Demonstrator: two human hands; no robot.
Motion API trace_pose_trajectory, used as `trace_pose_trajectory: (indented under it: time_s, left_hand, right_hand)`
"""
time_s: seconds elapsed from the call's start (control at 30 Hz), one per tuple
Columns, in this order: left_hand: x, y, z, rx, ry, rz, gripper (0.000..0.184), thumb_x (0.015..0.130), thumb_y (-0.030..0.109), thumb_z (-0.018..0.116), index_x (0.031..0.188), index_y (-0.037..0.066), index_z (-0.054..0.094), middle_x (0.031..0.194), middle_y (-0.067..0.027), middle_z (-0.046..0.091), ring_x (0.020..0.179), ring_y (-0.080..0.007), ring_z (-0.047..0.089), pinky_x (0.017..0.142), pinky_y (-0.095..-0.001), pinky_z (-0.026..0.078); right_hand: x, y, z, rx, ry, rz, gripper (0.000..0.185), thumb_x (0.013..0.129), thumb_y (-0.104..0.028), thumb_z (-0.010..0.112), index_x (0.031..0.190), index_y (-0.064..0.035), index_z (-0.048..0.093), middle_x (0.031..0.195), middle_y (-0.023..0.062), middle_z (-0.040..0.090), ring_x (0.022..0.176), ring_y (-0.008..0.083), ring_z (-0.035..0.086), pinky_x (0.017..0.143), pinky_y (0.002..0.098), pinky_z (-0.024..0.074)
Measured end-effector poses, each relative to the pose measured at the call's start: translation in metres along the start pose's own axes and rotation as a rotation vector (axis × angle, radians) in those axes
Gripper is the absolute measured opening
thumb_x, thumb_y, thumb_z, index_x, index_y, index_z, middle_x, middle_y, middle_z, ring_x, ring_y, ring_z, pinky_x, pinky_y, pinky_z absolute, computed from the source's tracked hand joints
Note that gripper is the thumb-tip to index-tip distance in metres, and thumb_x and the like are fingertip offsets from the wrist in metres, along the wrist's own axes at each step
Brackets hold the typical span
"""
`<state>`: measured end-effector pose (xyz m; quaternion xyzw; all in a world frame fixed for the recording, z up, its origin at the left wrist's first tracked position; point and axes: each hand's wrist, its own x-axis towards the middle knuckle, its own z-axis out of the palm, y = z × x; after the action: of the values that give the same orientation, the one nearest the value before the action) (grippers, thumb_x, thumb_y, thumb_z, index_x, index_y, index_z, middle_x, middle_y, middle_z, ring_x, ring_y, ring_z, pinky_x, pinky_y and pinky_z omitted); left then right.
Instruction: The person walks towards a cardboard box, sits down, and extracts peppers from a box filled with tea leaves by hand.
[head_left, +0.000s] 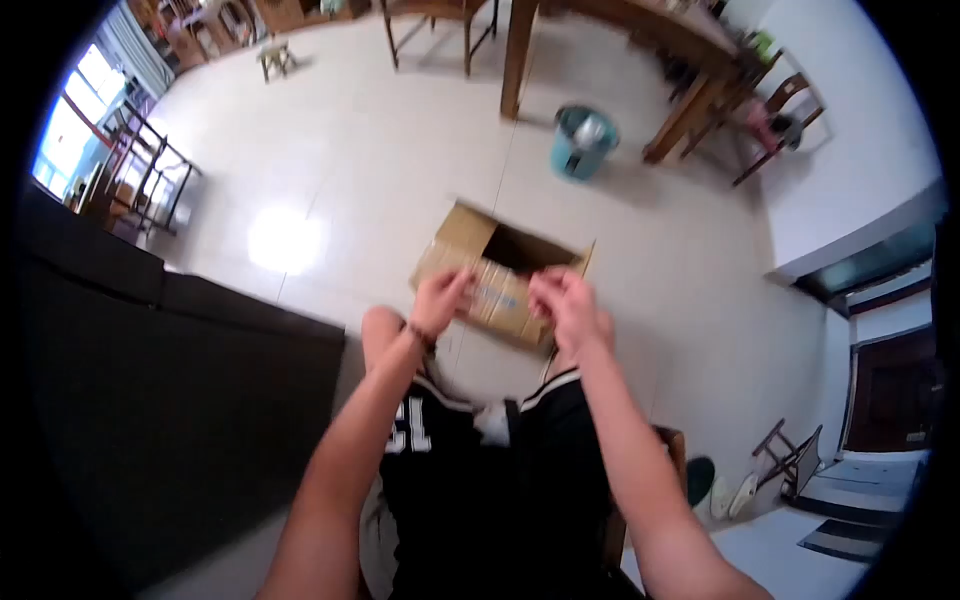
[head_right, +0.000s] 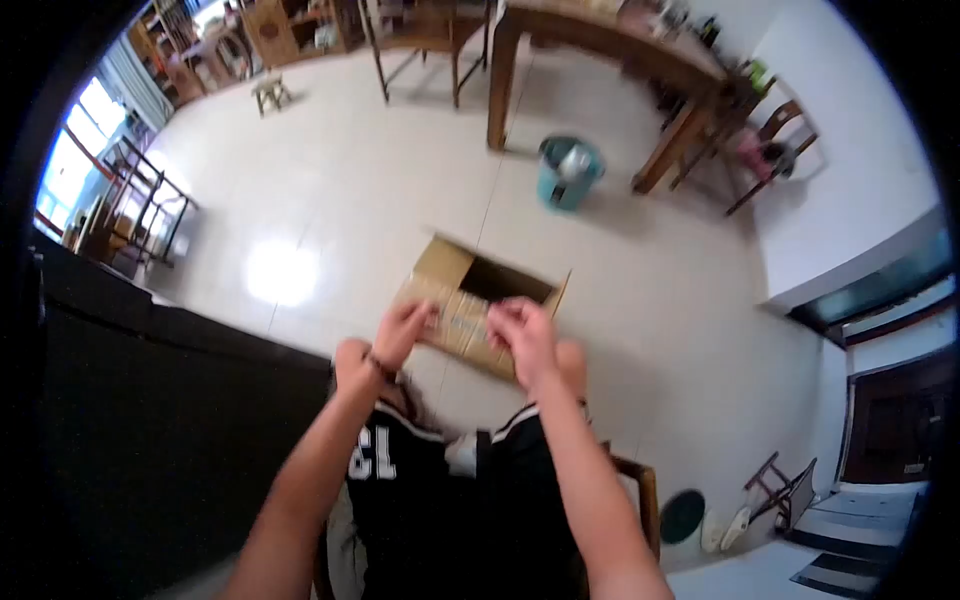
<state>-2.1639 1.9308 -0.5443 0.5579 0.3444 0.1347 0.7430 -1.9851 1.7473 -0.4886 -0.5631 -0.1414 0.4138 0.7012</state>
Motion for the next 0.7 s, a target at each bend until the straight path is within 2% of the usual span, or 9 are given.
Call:
trace_pose_trajectory:
  time_s: [0.03,0.1,0.13,0.23,0.33,0.5,0.7]
  left_hand:
    - [-0.015,0.013,0.004,0.035,0.037,-0.024,0.033,0.113,0.034,0.063,0.124,0.005,0.074,0.11,-0.0056,0.077,0.089,-0.013,0.073,0.074,-0.0291,0.058]
    - [-0.027,0.023,0.005,-0.031,-0.015,0.073,0.037,0.112,0.032,0.065,0.132,0.002,0.07,0.112,-0.0059,0.076,0.09,-0.0144,0.074,0.078,-0.03,0.06]
    - [-0.027,0.033,0.007,-0.034,-0.018,0.098,0.037,0.112,0.032,0.065,0.132,0.002,0.07,0.112,-0.0059,0.076,0.09,-0.0144,0.074,0.078,-0.03,0.06]
    - [-0.023,0.041,0.004,0.083,-0.067,0.173,0.036,0.11,0.029,0.068,0.134,0.002,0.069,0.113,-0.0062,0.076,0.091,-0.0142,0.074,0.079,-0.0297,0.06]
    - [-0.001,0.034,-0.01,0.193,-0.103,0.14,0.034,0.106,0.021,0.073,0.134,0.002,0.072,0.114,-0.0111,0.079,0.093,-0.0157,0.077,0.079,-0.0308,0.062]
    - [0.056,0.007,-0.029,0.148,-0.136,0.08,0.032,0.105,0.019,0.075,0.129,-0.001,0.074,0.107,-0.0114,0.081,0.094,-0.0156,0.078,0.081,-0.0305,0.063]
    - [0.135,-0.04,-0.061,0.084,-0.127,0.014,0.026,0.104,0.016,0.075,0.122,-0.002,0.077,0.102,-0.0093,0.08,0.089,-0.014,0.076,0.08,-0.0302,0.062]
  right_hand:
    - [-0.017,-0.003,0.004,-0.062,0.014,0.011,0.012,0.103,-0.011,0.076,0.106,-0.001,0.07,0.09,0.0054,0.074,0.076,0.0121,0.07,0.066,0.0273,0.0567]
    - [-0.023,-0.002,0.006,-0.109,-0.021,-0.03,0.012,0.102,-0.01,0.077,0.107,-0.0005,0.071,0.091,0.0061,0.075,0.075,0.0121,0.071,0.066,0.0267,0.0575]
    - [-0.024,-0.007,0.007,-0.138,-0.029,0.016,0.012,0.102,-0.009,0.076,0.109,0.0,0.071,0.091,0.0063,0.075,0.074,0.0119,0.07,0.066,0.0268,0.0581]
    - [-0.01,0.001,0.011,-0.175,-0.062,0.049,0.013,0.103,-0.009,0.075,0.11,0.0005,0.071,0.092,0.0064,0.076,0.075,0.0119,0.071,0.066,0.0271,0.0586]
    - [0.021,0.015,0.019,-0.208,-0.091,0.086,0.013,0.102,-0.009,0.077,0.11,0.0,0.071,0.093,0.0065,0.076,0.075,0.0122,0.071,0.067,0.0265,0.0583]
    - [0.092,0.054,0.023,-0.291,-0.132,0.136,0.011,0.102,-0.007,0.076,0.108,0.0001,0.071,0.089,0.0049,0.075,0.073,0.0106,0.071,0.065,0.0263,0.0581]
    - [0.178,0.097,0.031,-0.281,-0.199,0.206,0.011,0.101,-0.004,0.076,0.105,0.0033,0.071,0.087,0.0075,0.075,0.071,0.0114,0.071,0.063,0.028,0.058]
